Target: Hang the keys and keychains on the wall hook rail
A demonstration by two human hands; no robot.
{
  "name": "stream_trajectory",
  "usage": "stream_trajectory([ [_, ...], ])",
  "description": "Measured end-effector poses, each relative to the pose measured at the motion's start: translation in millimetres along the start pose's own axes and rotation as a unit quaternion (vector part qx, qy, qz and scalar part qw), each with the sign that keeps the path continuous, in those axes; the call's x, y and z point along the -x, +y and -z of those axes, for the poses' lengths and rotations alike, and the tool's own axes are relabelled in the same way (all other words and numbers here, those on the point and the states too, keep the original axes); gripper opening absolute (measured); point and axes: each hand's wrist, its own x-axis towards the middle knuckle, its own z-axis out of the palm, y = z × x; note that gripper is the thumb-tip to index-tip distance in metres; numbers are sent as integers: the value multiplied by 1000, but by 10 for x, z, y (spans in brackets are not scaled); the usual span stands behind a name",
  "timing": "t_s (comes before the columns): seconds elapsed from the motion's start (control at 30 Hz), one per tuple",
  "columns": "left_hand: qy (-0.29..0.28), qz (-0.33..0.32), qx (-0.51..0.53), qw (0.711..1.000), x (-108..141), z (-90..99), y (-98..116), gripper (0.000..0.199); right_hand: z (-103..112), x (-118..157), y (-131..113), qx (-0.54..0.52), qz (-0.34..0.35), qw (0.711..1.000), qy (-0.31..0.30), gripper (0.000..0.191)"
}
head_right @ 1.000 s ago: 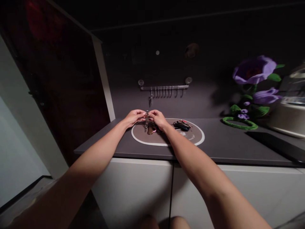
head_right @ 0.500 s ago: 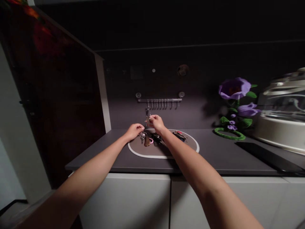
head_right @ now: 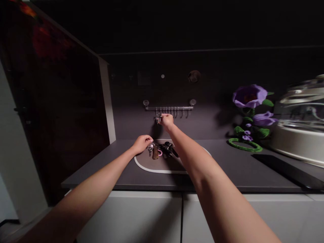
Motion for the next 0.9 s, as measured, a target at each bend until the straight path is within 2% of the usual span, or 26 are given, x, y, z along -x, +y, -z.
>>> stream_trajectory([
  [0.37,-6,-21,-48,999,-32,3,-78,17,-57,-262,130,14,-6,998,66,14],
  [0.67,0,3,-66,998,-48,20,-125,17,54,-223,244,47,0,997,68,14],
  [0.9,-3,25,-75,997,-47,27,-125,18,79,-175,207,79,-5,996,36,20],
])
